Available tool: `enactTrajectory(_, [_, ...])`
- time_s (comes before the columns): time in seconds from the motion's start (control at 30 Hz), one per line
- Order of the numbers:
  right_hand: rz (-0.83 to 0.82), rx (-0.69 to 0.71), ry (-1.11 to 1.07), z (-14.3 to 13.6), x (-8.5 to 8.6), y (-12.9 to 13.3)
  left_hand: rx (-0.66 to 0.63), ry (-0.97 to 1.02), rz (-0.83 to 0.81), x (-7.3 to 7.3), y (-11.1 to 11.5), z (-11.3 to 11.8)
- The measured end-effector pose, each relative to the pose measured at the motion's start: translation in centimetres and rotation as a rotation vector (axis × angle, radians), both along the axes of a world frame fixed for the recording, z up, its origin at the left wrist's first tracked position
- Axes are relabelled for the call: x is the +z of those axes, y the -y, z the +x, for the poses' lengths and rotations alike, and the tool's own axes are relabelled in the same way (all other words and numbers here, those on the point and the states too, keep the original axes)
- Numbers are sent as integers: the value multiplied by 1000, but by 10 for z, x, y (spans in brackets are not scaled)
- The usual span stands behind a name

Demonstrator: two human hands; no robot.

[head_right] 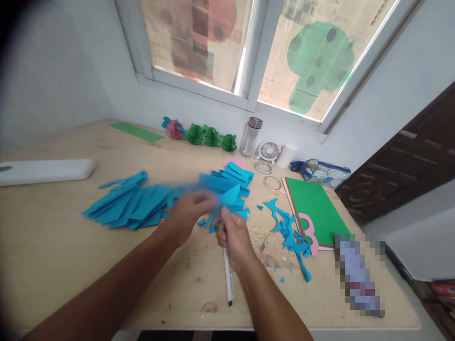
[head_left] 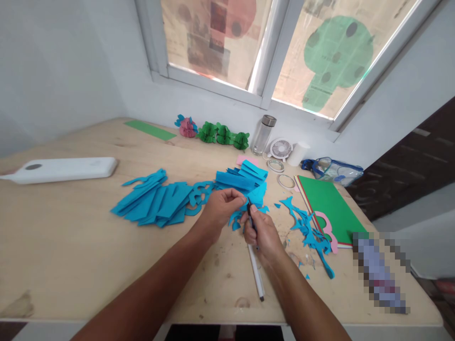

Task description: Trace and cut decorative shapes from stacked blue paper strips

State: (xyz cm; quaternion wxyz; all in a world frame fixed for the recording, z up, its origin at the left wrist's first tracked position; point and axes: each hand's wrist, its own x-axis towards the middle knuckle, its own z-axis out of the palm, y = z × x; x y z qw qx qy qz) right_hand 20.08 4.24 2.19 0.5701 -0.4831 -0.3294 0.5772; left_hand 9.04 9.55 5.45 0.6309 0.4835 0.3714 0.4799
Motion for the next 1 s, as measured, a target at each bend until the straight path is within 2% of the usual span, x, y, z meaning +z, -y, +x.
enactTrajectory(0.8, [-17,5,29,1,-2,-1,-91,-48,36,-6,-7,-7])
enactTrajectory(1.0, [-18,-2,91,2,-1,-1,-106,-55,30,-6,-8,-7])
